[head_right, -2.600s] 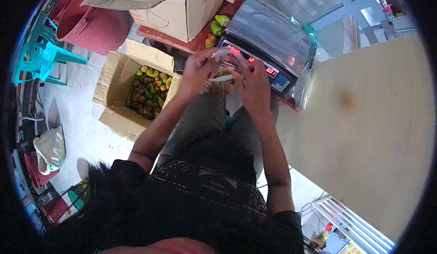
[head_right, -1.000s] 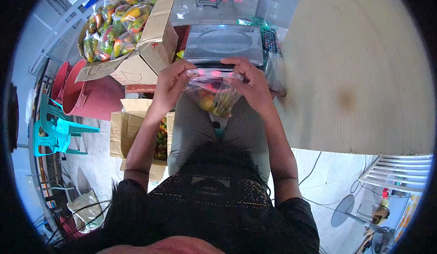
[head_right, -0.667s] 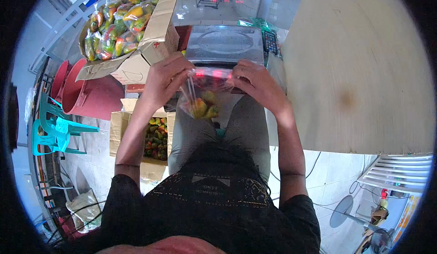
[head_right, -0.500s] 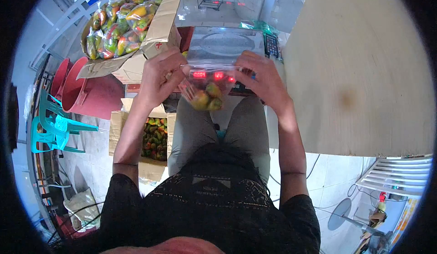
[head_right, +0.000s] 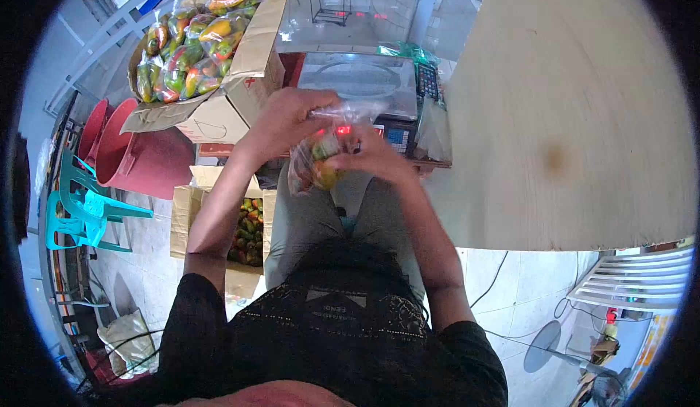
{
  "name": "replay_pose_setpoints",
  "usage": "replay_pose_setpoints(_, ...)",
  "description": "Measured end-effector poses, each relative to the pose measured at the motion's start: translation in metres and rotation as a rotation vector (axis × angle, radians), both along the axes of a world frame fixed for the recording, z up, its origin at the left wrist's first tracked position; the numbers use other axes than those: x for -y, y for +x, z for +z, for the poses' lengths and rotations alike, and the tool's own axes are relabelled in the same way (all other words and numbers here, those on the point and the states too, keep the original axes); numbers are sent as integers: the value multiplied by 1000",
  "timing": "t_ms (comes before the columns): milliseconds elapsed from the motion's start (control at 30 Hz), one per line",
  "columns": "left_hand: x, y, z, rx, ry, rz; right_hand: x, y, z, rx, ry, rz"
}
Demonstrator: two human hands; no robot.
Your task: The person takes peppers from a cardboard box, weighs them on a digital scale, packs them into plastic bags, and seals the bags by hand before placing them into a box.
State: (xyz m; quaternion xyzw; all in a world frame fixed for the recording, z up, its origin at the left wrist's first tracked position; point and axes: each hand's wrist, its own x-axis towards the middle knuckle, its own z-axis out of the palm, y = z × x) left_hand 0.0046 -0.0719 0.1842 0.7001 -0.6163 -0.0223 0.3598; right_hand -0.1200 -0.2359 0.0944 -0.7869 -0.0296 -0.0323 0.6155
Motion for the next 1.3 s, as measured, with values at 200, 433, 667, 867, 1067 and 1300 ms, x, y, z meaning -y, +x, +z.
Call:
replay_pose_setpoints(200,-21,13,24,57,172,117,-38,23,-29,101,-87,56)
replay_pose_setpoints(433,-45,43,32,-418,-280,120,-34,9,-4,165,28,-118)
replay_pose_setpoints(667,-29,9,-80,-889,294,-213,-27,12,14,228,-23,-143)
replay_pose_setpoints(867,3,-8,-92,-775,198,-286,-24,18,9,475,-546,-330)
replay_pose_setpoints(1067,6,-23,-126,-1010,-26,-227,-3,2,62,155,-114,-249)
replay_pose_setpoints(1300,0,-25,-126,-1151,-150,-271,22,-11,90,493,127,-490)
